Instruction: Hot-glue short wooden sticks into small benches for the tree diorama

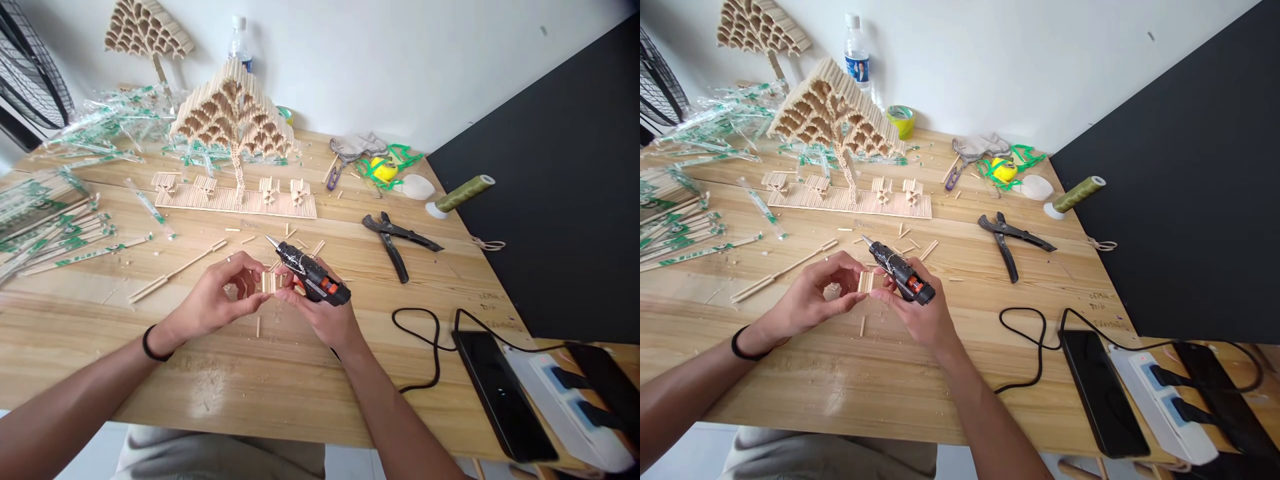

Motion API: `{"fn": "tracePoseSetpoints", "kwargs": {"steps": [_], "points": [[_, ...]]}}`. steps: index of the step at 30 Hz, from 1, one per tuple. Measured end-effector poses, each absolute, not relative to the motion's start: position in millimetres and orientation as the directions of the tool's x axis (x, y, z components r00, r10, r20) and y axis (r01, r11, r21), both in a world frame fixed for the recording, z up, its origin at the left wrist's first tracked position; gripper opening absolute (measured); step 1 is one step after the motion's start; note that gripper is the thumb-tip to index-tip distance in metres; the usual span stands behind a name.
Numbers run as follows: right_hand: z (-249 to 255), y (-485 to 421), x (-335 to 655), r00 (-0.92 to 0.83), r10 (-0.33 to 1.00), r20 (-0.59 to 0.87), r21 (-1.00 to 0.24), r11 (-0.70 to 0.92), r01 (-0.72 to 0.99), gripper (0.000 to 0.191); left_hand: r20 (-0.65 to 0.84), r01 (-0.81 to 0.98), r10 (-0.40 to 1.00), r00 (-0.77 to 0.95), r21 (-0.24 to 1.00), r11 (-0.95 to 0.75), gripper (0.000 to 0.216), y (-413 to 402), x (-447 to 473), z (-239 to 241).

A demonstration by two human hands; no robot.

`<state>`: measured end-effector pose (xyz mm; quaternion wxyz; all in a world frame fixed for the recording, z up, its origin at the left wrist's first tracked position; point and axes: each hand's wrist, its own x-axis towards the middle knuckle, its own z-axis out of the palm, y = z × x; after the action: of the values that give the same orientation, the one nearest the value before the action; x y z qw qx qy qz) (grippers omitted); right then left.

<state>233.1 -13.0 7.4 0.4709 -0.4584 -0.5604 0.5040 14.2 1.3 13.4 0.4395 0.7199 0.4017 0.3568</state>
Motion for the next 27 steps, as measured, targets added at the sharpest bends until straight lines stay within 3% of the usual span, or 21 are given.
{"fn": "tracePoseSetpoints", "kwargs": {"steps": [19,27], "points": [[4.0,-12.9,234.1,-0.152,0.987,0.043,-0.999,0.039,-0.028,0.036,0.119,0.217,0.903,0.414,0.95,-0.224,0.025,1.6,15.1,14.5],[5.0,-11.3,231.9,-0.172,0.985,0.018,-1.0,0.014,-0.027,0.035,0.071,-0.036,0.906,0.417,0.997,-0.062,0.022,2.9,14.4,12.1]]}}
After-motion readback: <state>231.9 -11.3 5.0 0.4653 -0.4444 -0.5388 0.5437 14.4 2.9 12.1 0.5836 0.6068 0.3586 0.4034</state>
